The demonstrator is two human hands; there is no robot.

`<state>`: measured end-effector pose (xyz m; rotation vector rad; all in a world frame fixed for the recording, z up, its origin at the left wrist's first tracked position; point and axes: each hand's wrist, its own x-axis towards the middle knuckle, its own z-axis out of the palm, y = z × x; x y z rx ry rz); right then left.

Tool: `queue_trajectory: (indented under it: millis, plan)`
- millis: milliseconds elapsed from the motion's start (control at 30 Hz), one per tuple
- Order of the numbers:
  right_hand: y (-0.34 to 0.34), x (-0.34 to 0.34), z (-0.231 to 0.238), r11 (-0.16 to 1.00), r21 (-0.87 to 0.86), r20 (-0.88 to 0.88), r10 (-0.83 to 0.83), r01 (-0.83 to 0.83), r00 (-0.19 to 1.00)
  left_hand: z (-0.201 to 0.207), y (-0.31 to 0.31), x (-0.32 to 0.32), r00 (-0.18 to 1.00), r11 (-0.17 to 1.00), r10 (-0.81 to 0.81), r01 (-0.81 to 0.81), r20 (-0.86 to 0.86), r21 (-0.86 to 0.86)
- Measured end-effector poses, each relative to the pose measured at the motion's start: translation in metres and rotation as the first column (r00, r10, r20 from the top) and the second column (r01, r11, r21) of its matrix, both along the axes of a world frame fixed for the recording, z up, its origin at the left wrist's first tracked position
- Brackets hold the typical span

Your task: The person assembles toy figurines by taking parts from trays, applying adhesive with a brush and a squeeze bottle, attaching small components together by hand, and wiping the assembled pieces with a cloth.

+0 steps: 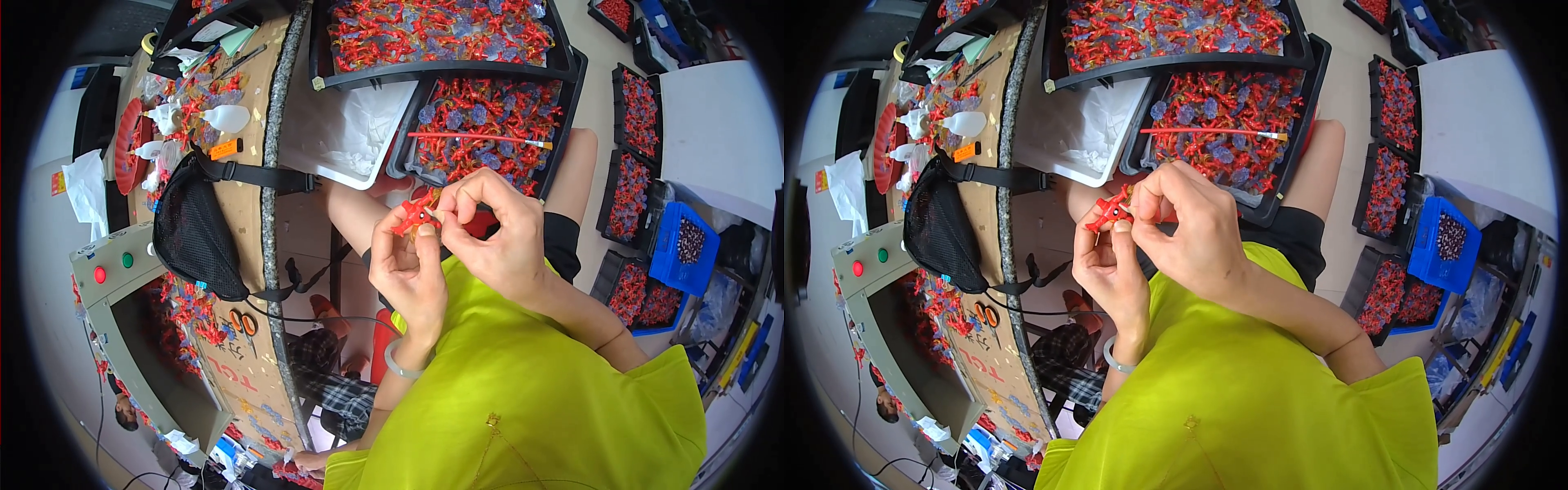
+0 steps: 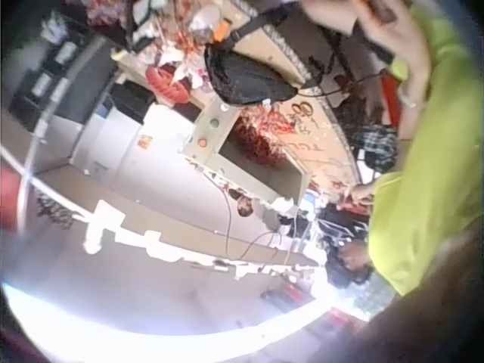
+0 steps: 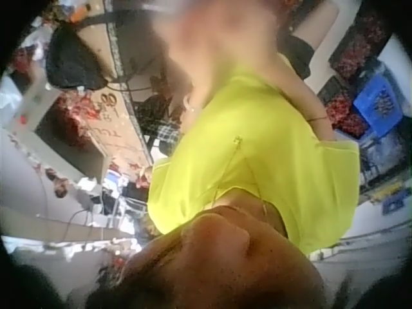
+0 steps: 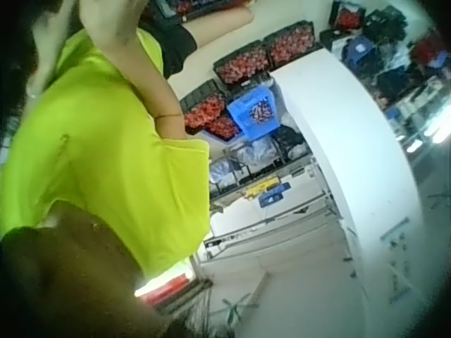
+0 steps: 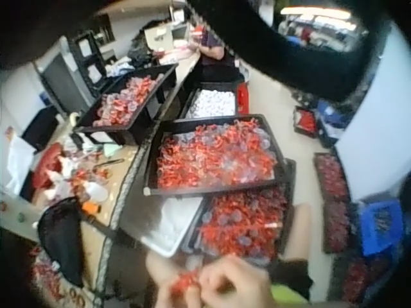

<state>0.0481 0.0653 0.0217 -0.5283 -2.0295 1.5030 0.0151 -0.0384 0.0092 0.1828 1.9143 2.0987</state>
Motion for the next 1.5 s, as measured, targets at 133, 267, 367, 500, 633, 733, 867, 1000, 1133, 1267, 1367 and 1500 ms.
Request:
queue_trajectory:
  millis: [133,267,367,500,633,733,867,1000,1133,1267,1367,1500]
  plan:
    - [0.002,-0.001,0.001,0.997,0.072,-0.032,0.010,-0.007,0.999,0.001,0.001,-0.003,1.000,1.000,-0.008,0.008,0.009,-0.003]
    - [0.002,-0.002,0.007,1.000,0.027,-0.051,-0.011,0.012,0.999,0.006,0.005,-0.003,1.000,1.000,0.004,-0.004,-0.026,0.005]
    - [0.003,-0.003,0.005,0.995,0.096,-0.078,0.005,0.003,0.997,0.008,0.005,-0.004,1.000,1.000,-0.005,0.005,-0.031,-0.004]
    - [0.003,0.001,0.012,0.998,0.019,0.068,0.050,-0.052,0.996,0.008,0.004,-0.003,1.000,1.000,0.002,-0.002,-0.028,-0.001]
    - [-0.003,0.002,0.007,1.000,0.023,-0.114,-0.008,0.011,0.993,0.007,0.003,-0.005,0.998,1.000,-0.011,0.012,-0.067,0.018]
    - [-0.001,0.000,0.005,0.999,0.030,-0.143,-0.021,0.026,0.989,0.000,0.005,-0.004,0.996,0.999,-0.027,0.024,-0.081,-0.039]
    - [-0.005,0.001,0.013,0.999,-0.016,0.047,0.031,-0.030,0.998,0.008,-0.003,-0.009,1.000,0.996,-0.010,0.011,-0.011,0.089]
    - [-0.001,-0.004,0.016,0.994,-0.105,-0.085,0.003,-0.012,0.996,0.006,0.001,-0.011,0.999,0.997,-0.034,0.032,0.025,0.075]
    - [-0.002,-0.004,0.013,0.999,0.036,-0.025,0.028,-0.027,0.999,0.006,-0.001,-0.013,1.000,0.996,-0.013,0.012,0.012,0.092]
    - [-0.002,-0.002,0.016,1.000,0.018,-0.042,0.005,-0.004,0.999,0.007,-0.002,-0.009,0.999,0.998,-0.043,0.043,-0.007,0.043]
    - [-0.002,-0.005,0.020,0.993,0.114,-0.095,0.039,-0.028,0.995,0.010,-0.001,-0.009,1.000,0.999,-0.015,0.016,-0.017,0.048]
    - [0.000,-0.009,0.014,0.998,0.050,-0.042,0.044,-0.042,0.998,-0.001,-0.009,-0.017,1.000,0.997,0.016,-0.016,-0.004,0.074]
